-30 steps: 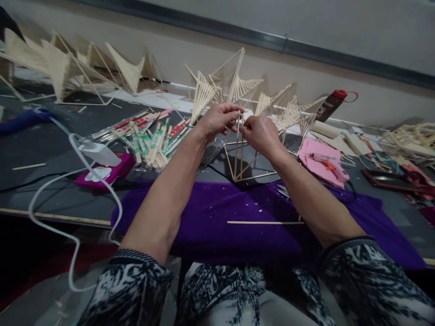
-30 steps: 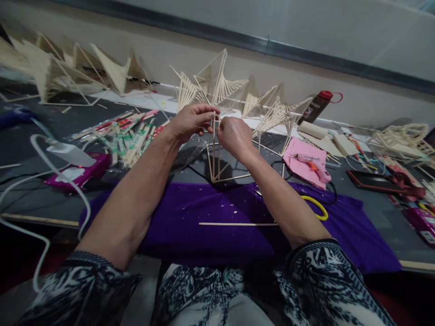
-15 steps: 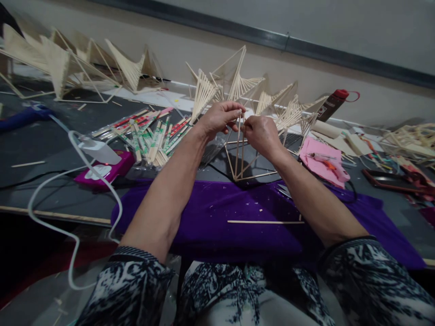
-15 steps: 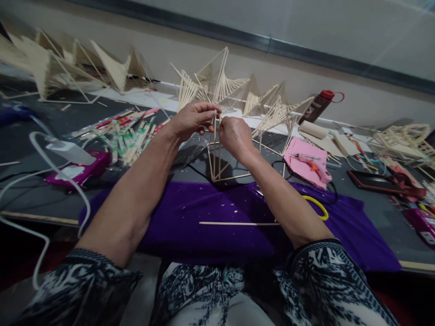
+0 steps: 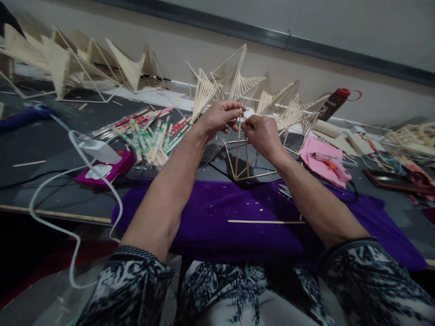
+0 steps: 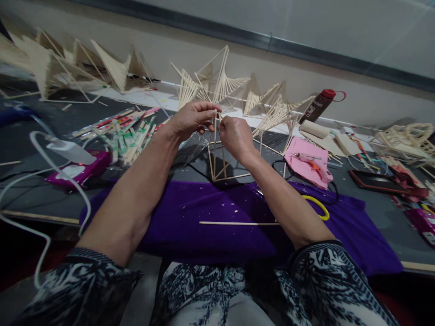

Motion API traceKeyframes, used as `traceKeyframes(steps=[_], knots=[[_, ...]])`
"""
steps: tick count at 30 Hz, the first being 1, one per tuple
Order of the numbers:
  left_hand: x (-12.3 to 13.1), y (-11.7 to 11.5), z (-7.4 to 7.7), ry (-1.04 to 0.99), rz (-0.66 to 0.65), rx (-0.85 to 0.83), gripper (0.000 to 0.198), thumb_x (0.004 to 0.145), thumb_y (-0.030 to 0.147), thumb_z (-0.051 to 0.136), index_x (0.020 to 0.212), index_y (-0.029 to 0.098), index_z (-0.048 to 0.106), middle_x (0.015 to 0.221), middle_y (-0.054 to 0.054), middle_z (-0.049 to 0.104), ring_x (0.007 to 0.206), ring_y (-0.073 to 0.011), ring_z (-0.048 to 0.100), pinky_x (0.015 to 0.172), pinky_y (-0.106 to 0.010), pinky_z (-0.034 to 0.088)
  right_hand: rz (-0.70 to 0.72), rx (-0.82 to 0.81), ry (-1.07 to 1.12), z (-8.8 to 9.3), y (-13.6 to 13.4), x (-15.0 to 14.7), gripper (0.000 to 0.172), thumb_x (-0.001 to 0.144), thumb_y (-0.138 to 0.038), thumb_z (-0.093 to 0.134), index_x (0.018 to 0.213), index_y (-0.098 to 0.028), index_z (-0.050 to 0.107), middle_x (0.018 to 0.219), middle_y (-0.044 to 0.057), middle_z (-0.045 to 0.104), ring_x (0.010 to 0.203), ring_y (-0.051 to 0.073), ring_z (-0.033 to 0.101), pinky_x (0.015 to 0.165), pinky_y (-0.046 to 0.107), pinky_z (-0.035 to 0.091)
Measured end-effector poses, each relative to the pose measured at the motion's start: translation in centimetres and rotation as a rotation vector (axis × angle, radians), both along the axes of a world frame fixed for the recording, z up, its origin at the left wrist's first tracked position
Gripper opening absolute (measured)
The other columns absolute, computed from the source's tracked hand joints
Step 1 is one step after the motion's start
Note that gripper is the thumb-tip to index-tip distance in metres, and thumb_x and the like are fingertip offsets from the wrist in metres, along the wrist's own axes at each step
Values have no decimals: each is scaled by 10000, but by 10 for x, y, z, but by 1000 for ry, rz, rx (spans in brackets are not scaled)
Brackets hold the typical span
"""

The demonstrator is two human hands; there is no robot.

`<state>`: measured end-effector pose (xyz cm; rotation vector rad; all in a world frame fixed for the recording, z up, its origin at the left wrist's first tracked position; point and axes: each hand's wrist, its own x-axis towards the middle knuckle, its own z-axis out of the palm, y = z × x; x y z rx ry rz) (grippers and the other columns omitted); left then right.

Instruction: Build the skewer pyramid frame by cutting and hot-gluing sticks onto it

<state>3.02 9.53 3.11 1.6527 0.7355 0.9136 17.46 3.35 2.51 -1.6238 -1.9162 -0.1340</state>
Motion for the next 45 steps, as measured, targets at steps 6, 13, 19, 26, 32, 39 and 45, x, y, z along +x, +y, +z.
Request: traceKeyframes(steps=[6, 13, 19, 26, 32, 39, 45], knots=[[0, 0, 0, 0, -2, 5, 219, 831, 198, 555, 1029, 143, 632, 827, -45, 629, 528, -36, 561, 422, -144, 318, 52, 10, 68, 0, 2, 1, 208, 795, -201, 488, 697, -137, 660, 623, 67, 606, 631, 160, 569, 627, 275, 407], [1, 0, 0, -10, -2, 19, 188, 830, 180, 552, 996, 140, 630, 852, -42, 626, 517, -32, 561, 443, -157, 341, 61, 22, 89, 0, 4, 0, 217, 784, -173, 476, 657, -132, 646, 610, 67, 604, 625, 156, 567, 614, 270, 407], [1, -2, 2, 10, -1, 26, 194, 819, 186, 557, 993, 145, 629, 816, -33, 625, 535, -40, 561, 448, -148, 339, 47, 15, 76, -1, 5, -1, 238, 786, -162, 448, 657, -129, 645, 615, 76, 611, 657, 163, 570, 623, 270, 416], [2, -5, 5, 31, 32, 18, 181, 826, 164, 533, 972, 147, 638, 791, -31, 616, 524, -45, 563, 469, -166, 357, 21, -1, 60, 1, 5, -3, 232, 775, -141, 447, 655, -134, 646, 645, 84, 622, 701, 184, 585, 665, 296, 426], [2, -4, 5, 17, 11, 17, 164, 821, 175, 548, 953, 149, 641, 822, -32, 624, 511, -39, 557, 451, -167, 355, 16, -24, 66, 1, 5, -3, 229, 780, -155, 446, 675, -129, 647, 639, 88, 620, 718, 188, 584, 652, 285, 423], [2, -4, 5, 25, 14, 9, 159, 834, 172, 536, 956, 151, 636, 808, -35, 617, 530, -47, 569, 478, -172, 360, 19, -18, 79, 1, 4, -3, 235, 779, -157, 451, 671, -132, 658, 638, 86, 606, 715, 181, 583, 651, 296, 423], [2, -5, 6, 23, 14, 1, 158, 825, 167, 536, 947, 155, 635, 782, -28, 611, 534, -51, 572, 471, -168, 353, 16, -41, 73, 1, 4, -3, 234, 795, -161, 457, 671, -141, 655, 639, 79, 600, 717, 182, 579, 664, 310, 426]])
